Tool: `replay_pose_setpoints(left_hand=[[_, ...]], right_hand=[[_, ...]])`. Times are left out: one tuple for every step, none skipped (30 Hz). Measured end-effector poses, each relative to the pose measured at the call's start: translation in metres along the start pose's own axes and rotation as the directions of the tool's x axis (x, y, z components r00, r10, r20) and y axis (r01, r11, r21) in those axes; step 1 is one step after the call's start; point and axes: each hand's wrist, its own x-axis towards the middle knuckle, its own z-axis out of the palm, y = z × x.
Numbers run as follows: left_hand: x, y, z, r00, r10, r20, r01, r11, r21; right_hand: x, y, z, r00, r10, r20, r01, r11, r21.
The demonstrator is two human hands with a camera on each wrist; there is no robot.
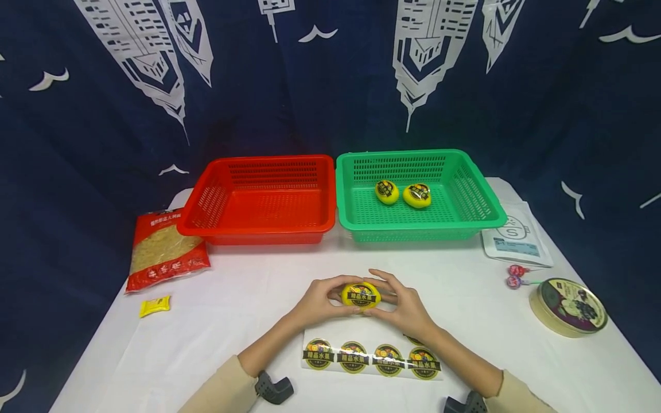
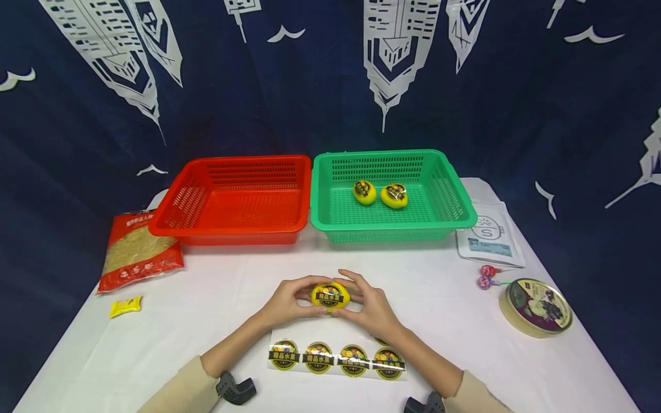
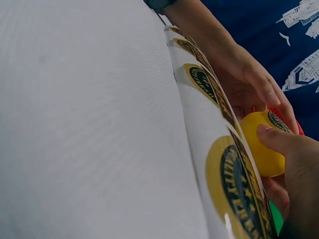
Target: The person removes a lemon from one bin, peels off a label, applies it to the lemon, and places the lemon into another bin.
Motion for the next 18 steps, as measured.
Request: replay_pose_setpoints(left_hand=[[-0.0001,0.0005,0.0004,1.000,0.022,-0.006,-0.022,0.999,0.034],[-0.0003,0.0007,0.0006,0.999,0.041,-0.009,-0.040,0.997,0.065],[-0.0004,0.0009,0.0006,0.998,0.057,-0.013,-0.056,0.995,0.088],[-0.0006,0.0010,0.0006,0.997,0.071,-0.015,-0.069,0.992,0.104],[-0.0007,0.0008,0.0007,0.996,0.083,-0.016,-0.080,0.990,0.119],[-0.0007,0.0006,0.0009,0.996,0.090,-0.018,-0.087,0.988,0.124],[-0.0005,0.0004,0.0010,0.995,0.096,-0.021,-0.092,0.987,0.131],[-0.0005,0.0000,0.0011,0.995,0.100,-0.022,-0.096,0.986,0.134],[-0.0003,-0.0004,0.0012,0.994,0.105,-0.023,-0.100,0.985,0.138],[-0.0001,-0.0008,0.0013,0.993,0.112,-0.024,-0.108,0.984,0.144],[0.0002,-0.0013,0.0013,0.993,0.119,-0.025,-0.114,0.982,0.149],[0.0005,-0.0018,0.0014,0.992,0.125,-0.025,-0.120,0.981,0.151],[0.0007,-0.0024,0.0014,0.991,0.131,-0.026,-0.125,0.980,0.156],[0.0008,-0.0029,0.0015,0.990,0.138,-0.027,-0.132,0.977,0.165],[0.0009,-0.0034,0.0015,0.989,0.146,-0.028,-0.139,0.975,0.176],[0.0009,-0.0036,0.0015,0.988,0.151,-0.030,-0.143,0.973,0.183],[0.0009,-0.0039,0.0016,0.988,0.154,-0.032,-0.145,0.971,0.188],[0.0008,-0.0040,0.0020,0.988,0.153,-0.033,-0.145,0.972,0.184]], right_hand=[[0.0002,-0.0003,0.0006,1.000,-0.008,-0.001,0.008,1.000,-0.004],[0.0004,-0.0005,0.0011,1.000,-0.015,-0.002,0.015,1.000,-0.005],[0.0005,-0.0005,0.0014,1.000,-0.019,-0.001,0.019,1.000,-0.006],[0.0006,-0.0002,0.0015,1.000,-0.019,-0.002,0.019,1.000,-0.007],[0.0005,-0.0001,0.0017,1.000,-0.016,0.001,0.016,1.000,-0.006],[0.0005,0.0002,0.0017,1.000,-0.011,0.004,0.011,1.000,-0.002],[0.0004,0.0007,0.0017,1.000,0.004,0.009,-0.004,1.000,0.006],[0.0002,0.0012,0.0017,1.000,0.020,0.014,-0.021,1.000,0.016],[0.0001,0.0018,0.0015,0.999,0.045,0.020,-0.045,0.998,0.035],[-0.0002,0.0025,0.0015,0.997,0.073,0.026,-0.074,0.996,0.059],[-0.0003,0.0029,0.0014,0.994,0.100,0.032,-0.103,0.991,0.082],[-0.0002,0.0035,0.0012,0.991,0.126,0.036,-0.129,0.986,0.106],[-0.0003,0.0041,0.0011,0.988,0.146,0.039,-0.150,0.981,0.127],[-0.0001,0.0047,0.0011,0.985,0.165,0.041,-0.169,0.975,0.145],[0.0001,0.0054,0.0010,0.983,0.180,0.043,-0.185,0.969,0.165],[0.0004,0.0058,0.0010,0.981,0.189,0.043,-0.194,0.965,0.179],[0.0009,0.0062,0.0010,0.980,0.196,0.044,-0.200,0.961,0.189],[0.0014,0.0066,0.0009,0.979,0.201,0.046,-0.206,0.958,0.200]])
